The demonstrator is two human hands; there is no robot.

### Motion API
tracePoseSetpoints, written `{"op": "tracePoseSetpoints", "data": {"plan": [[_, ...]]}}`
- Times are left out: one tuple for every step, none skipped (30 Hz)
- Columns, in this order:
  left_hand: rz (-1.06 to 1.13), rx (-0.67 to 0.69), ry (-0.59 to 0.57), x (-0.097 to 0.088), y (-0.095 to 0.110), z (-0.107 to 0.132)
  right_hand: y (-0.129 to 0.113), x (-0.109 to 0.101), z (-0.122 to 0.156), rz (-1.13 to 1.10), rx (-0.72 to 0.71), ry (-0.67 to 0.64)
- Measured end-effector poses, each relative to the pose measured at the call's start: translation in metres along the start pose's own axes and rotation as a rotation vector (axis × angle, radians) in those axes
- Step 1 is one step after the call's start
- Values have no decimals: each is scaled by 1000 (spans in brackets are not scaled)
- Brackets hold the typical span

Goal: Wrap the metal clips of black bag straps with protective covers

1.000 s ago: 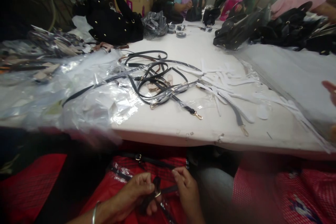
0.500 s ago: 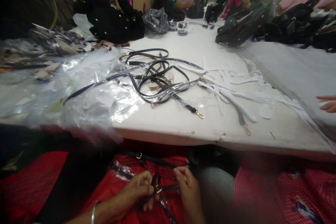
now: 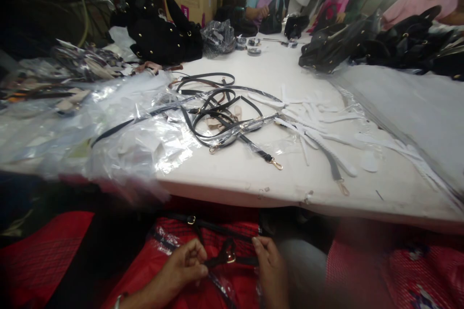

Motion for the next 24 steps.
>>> {"op": "tracePoseSetpoints", "data": {"plan": [[-13, 1, 11, 0, 0, -1, 0, -1, 0, 5, -9, 7], [-26, 0, 21, 0, 0, -1, 0, -2, -1, 12, -20, 16], [-41, -3, 30, 0, 0, -2, 0, -3, -2, 20, -30, 21], [-57, -3, 35, 1, 1, -2, 1, -4, -2, 27, -37, 22], [-74, -1, 37, 1, 2, -1, 2, -4, -3, 31, -39, 16], [-94, 6, 39, 2, 4, 0, 3, -3, -4, 31, -36, 0], [-117, 18, 42, 3, 7, 1, 5, -3, -4, 28, -31, -17], [-143, 36, 46, 4, 10, 3, 7, -2, -5, 23, -27, -29], [-170, 54, 51, 5, 13, 5, 8, -2, -5, 19, -24, -37], [-195, 68, 53, 6, 15, 6, 8, -2, -5, 16, -21, -38], [-214, 73, 52, 7, 16, 7, 9, -3, -5, 15, -20, -33], [-218, 66, 44, 8, 16, 8, 8, -3, -6, 16, -22, -27], [-206, 47, 31, 9, 14, 7, 7, -4, -6, 17, -27, -20], [-180, 21, 15, 10, 10, 7, 6, -4, -5, 19, -34, -16], [-150, -9, -5, 10, 6, 5, 4, -4, -5, 19, -37, -14], [-125, -37, -26, 11, 1, 4, 3, -4, -5, 18, -38, -15], [-111, -62, -48, 12, -3, 3, 2, -4, -5, 16, -36, -16], [-109, -82, -69, 12, -6, 3, 1, -5, -4, 15, -34, -14], [-120, -98, -91, 12, -9, 2, 0, -5, -4, 18, -33, -7], [-139, -108, -113, 12, -10, 3, 0, -5, -4, 22, -35, -2], [-164, -109, -133, 12, -10, 4, -1, -5, -4, 26, -41, 4], [-195, -100, -152, 12, -8, 6, -1, -6, -4, 30, -49, 10], [-231, -85, -171, 12, -4, 7, -1, -6, -4, 35, -54, 11], [-271, -67, -189, 12, 0, 9, 0, -5, -5, 41, -58, 11]]}}
Point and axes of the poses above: each hand's wrist, its own z-axis away from the middle knuckle, its own x-axis out of the palm, y = z × x, the point moved 7 cm from there along -z, towards the middle knuckle, and after that the axes turned 15 degrees about y, right-handed, at the moved point
